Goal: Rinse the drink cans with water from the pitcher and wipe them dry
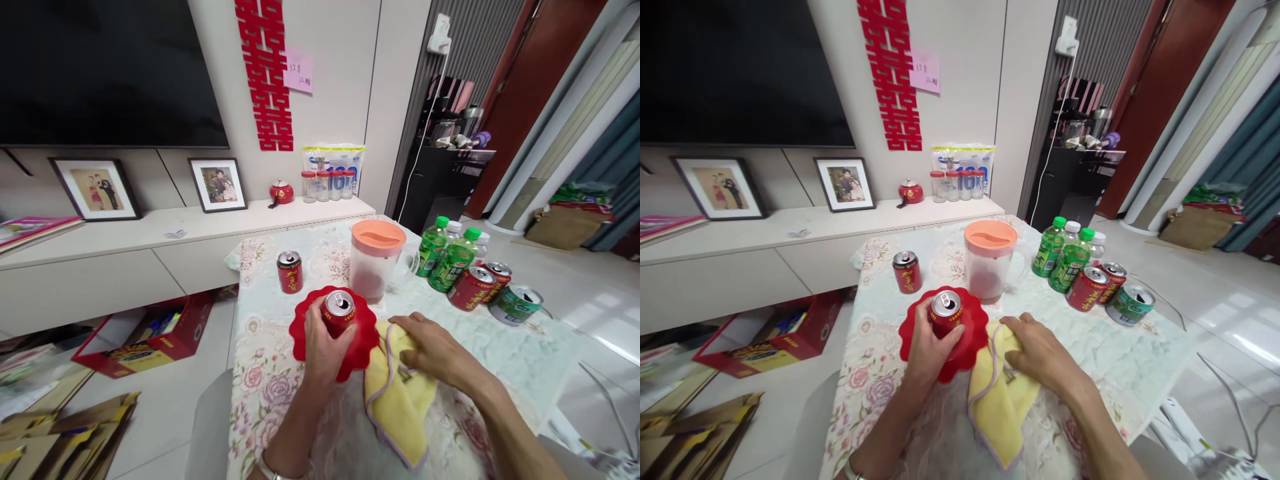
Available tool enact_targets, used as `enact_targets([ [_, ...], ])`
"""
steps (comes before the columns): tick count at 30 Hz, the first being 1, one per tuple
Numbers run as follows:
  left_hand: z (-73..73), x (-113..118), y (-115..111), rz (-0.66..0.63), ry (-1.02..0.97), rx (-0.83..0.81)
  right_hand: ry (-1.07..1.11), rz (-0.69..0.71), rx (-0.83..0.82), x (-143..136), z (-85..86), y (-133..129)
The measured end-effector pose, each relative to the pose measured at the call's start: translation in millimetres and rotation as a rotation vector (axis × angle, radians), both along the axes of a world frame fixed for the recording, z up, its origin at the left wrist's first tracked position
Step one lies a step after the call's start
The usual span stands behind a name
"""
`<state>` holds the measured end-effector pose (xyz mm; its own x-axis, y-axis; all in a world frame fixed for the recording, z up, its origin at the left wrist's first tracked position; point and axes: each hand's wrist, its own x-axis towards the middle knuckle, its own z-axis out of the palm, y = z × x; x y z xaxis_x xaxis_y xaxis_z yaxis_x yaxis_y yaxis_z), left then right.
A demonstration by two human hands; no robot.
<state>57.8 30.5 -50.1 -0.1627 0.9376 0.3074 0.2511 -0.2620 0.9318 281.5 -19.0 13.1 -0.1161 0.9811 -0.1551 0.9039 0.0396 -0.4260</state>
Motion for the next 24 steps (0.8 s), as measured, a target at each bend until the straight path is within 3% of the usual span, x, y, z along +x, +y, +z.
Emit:
enact_targets([
  [8,8.2,0,-5,-0.025,-0.021,0.052,0.367,0.032,0.286,27,39.0,-19],
  [15,17.0,8,-23,-0.106,-0.063,0.074,0.711,0.029,0.455,4,43.3,-23],
  [18,20.8,14,-34,-0.128,-0.114,0.027,0.68,0.1,0.57,-10,40.6,-22],
  [24,18.9,16,-42,-0.176,-0.166,0.059,0.386,0.149,0.728,-31,36.6,-24],
])
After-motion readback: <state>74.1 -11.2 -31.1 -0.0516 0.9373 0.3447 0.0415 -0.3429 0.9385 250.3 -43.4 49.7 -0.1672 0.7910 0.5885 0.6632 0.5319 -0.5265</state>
